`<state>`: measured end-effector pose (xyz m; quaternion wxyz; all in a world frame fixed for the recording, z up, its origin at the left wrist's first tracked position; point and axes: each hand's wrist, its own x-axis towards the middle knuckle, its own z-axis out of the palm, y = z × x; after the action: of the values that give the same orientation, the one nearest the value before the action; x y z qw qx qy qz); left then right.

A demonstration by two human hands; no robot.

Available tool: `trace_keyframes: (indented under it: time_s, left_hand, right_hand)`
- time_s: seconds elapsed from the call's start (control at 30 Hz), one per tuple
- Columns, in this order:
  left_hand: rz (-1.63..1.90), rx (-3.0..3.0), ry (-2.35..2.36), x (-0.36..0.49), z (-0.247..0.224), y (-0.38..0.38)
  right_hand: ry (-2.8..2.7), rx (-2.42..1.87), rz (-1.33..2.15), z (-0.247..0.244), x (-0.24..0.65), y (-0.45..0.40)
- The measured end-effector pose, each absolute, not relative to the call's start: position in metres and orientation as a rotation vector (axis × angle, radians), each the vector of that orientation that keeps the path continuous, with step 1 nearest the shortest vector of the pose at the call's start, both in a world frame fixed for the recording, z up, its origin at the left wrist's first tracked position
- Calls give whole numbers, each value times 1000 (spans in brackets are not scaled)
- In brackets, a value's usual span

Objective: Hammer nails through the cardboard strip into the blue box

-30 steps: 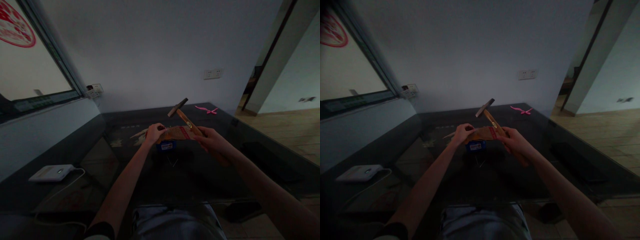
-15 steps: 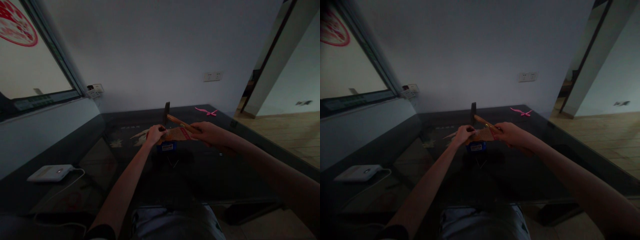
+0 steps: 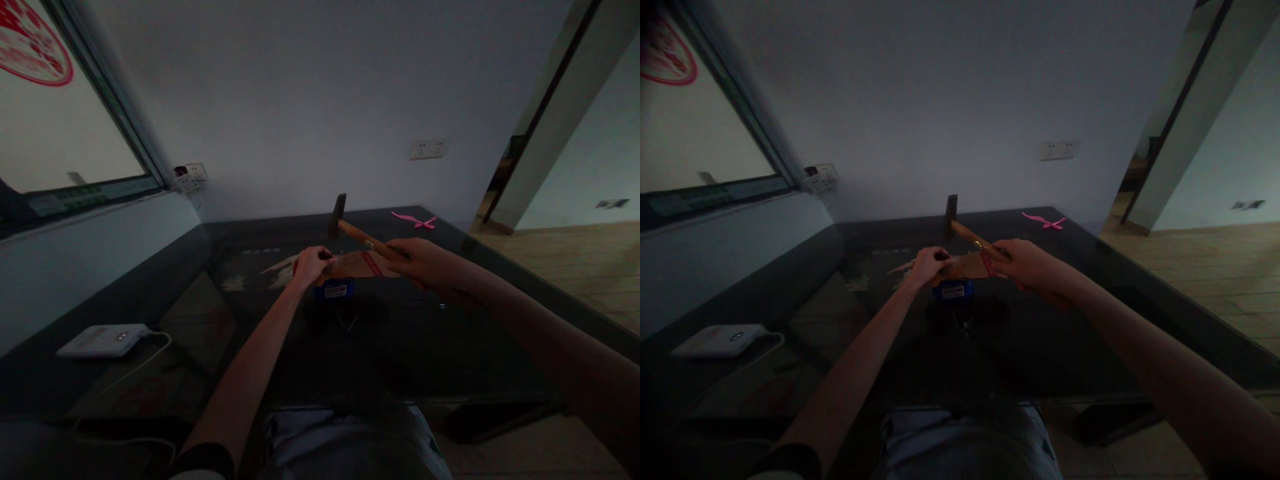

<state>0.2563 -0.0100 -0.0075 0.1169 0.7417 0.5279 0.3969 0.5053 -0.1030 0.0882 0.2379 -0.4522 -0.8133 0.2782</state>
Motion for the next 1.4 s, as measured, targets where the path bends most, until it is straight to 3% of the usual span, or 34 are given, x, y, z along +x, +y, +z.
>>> trace_keyframes:
  time_s: [1.4]
  left_hand:
    - [1016,2154,1605,256,0,-15]
  right_hand:
    - [-2390,-1401,726,85,499,-112]
